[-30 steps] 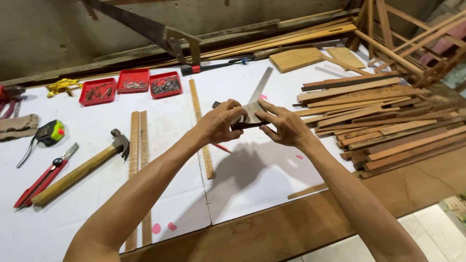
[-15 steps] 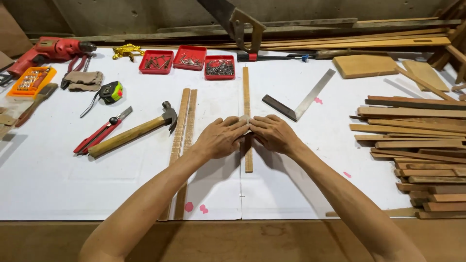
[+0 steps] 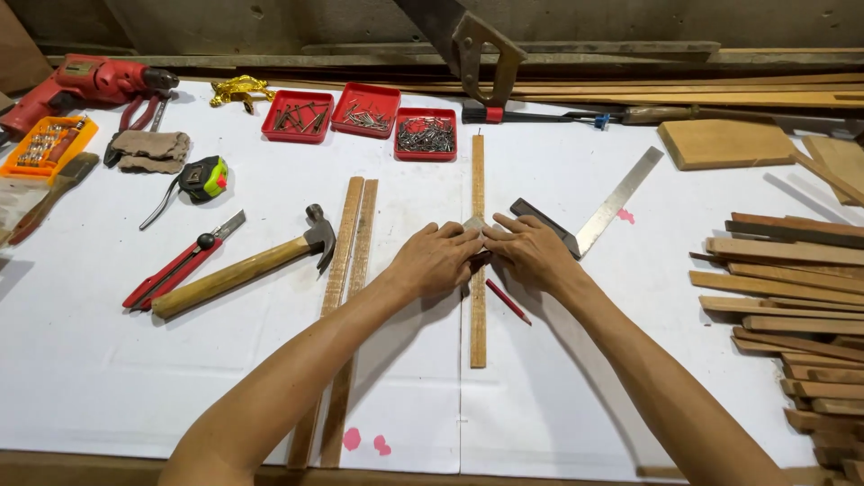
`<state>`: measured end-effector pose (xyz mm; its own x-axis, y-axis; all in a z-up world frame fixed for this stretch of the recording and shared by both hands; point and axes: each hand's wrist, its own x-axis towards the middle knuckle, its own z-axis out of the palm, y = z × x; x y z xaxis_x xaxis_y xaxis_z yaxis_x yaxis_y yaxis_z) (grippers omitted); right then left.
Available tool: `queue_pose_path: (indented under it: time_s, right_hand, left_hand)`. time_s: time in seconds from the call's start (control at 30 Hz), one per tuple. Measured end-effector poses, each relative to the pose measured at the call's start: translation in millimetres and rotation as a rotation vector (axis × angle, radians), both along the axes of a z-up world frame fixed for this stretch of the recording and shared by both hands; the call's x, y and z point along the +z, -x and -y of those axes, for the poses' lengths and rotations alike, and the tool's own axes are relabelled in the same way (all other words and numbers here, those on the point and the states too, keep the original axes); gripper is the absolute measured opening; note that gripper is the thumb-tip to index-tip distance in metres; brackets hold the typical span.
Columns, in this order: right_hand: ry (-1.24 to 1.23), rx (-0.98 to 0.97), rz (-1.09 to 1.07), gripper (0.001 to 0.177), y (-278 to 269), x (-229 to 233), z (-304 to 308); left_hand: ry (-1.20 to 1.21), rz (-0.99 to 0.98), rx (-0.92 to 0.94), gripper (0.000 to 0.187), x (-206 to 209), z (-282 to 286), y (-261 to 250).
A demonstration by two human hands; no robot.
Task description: The recorder is measuring and marking wooden strips on a workbench for a furniture project.
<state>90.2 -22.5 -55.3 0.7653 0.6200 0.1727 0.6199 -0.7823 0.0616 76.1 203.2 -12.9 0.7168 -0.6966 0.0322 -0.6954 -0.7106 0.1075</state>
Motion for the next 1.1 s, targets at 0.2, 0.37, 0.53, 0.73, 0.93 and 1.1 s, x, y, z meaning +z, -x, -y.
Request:
queue_pose_path:
  time_s: [0.2,0.37,0.53,0.73,0.93,1.1]
  right_hand:
    - [0.048,-0.029,0.036,0.022,-49,-1,1]
    - [-0.002,-0.056,0.002,0.022,-85,3,0]
    - [0.017,-0.112,-0.037,0.022,-115,4,-1]
    - [0.010,-0.142,-0.145,0.054,-121,21,-7]
    - [-0.043,-0.208,-0.260,0.135,-109,9,-7]
    - [-0.131,-0.323,-0.181,0.120,-79,15,-16]
  left_hand:
    - [0.079,-0.037,0.036,0.040,-18,5,-51]
    - [0.107,0.015,0.012,0.042,-22,5,-91]
    - [0.151,0.038,0.019,0.044,-22,8,-122]
    - [0.112,-0.032,0.055,0.042,-21,14,-142]
    - [0.151,-0.041,0.075,0.049,-30,13,-141]
    - [0.167,0.030,0.094,0.046,-32,13,-125]
